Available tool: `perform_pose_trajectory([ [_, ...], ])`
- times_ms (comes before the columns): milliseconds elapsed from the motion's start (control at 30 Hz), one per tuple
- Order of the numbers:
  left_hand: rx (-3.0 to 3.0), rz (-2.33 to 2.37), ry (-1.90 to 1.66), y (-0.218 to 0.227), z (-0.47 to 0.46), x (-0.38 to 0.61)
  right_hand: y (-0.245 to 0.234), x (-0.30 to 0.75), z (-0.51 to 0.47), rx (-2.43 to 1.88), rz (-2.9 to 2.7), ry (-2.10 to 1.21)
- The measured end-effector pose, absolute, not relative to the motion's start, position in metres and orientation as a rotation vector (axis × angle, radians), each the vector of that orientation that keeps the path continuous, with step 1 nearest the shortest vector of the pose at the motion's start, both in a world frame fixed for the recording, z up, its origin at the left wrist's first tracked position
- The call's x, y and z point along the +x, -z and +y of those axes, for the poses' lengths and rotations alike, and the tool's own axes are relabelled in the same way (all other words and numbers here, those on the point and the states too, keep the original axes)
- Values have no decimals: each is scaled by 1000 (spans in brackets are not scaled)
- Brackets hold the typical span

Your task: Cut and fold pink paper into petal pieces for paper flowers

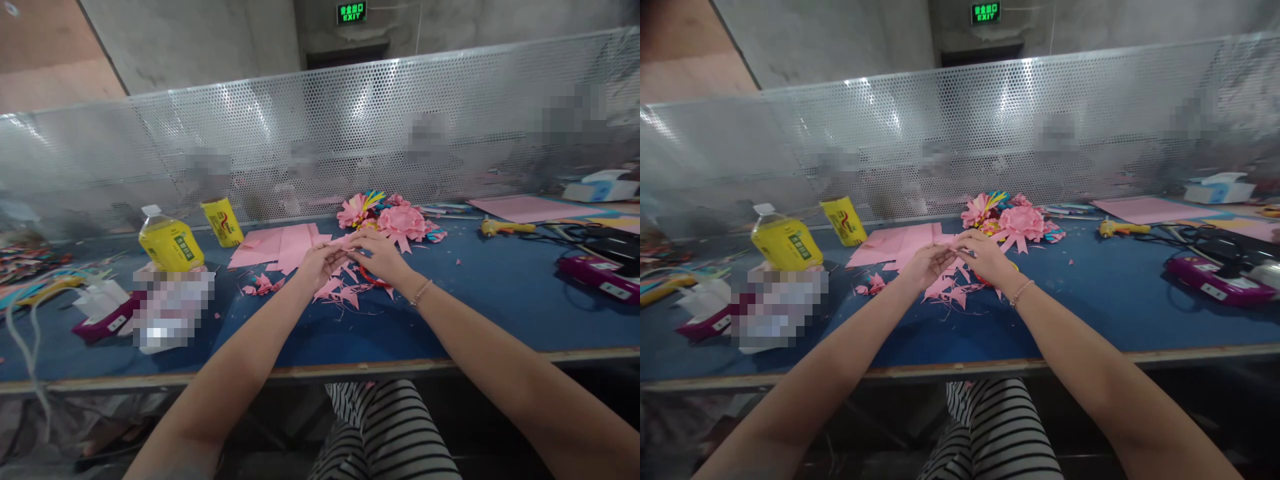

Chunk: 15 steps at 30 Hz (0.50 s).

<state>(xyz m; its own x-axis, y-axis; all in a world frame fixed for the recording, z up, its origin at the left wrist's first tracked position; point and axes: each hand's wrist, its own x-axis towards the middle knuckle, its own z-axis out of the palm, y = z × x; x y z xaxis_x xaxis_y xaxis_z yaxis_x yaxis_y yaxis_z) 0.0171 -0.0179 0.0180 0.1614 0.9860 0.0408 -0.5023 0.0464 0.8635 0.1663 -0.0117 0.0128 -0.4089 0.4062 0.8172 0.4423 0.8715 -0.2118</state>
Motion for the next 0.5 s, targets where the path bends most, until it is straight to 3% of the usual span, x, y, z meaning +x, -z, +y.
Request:
perform_pose_trajectory([
  [500,863,584,-1226,-18,-24,20,-15,168,-12,-478,-2079,314],
])
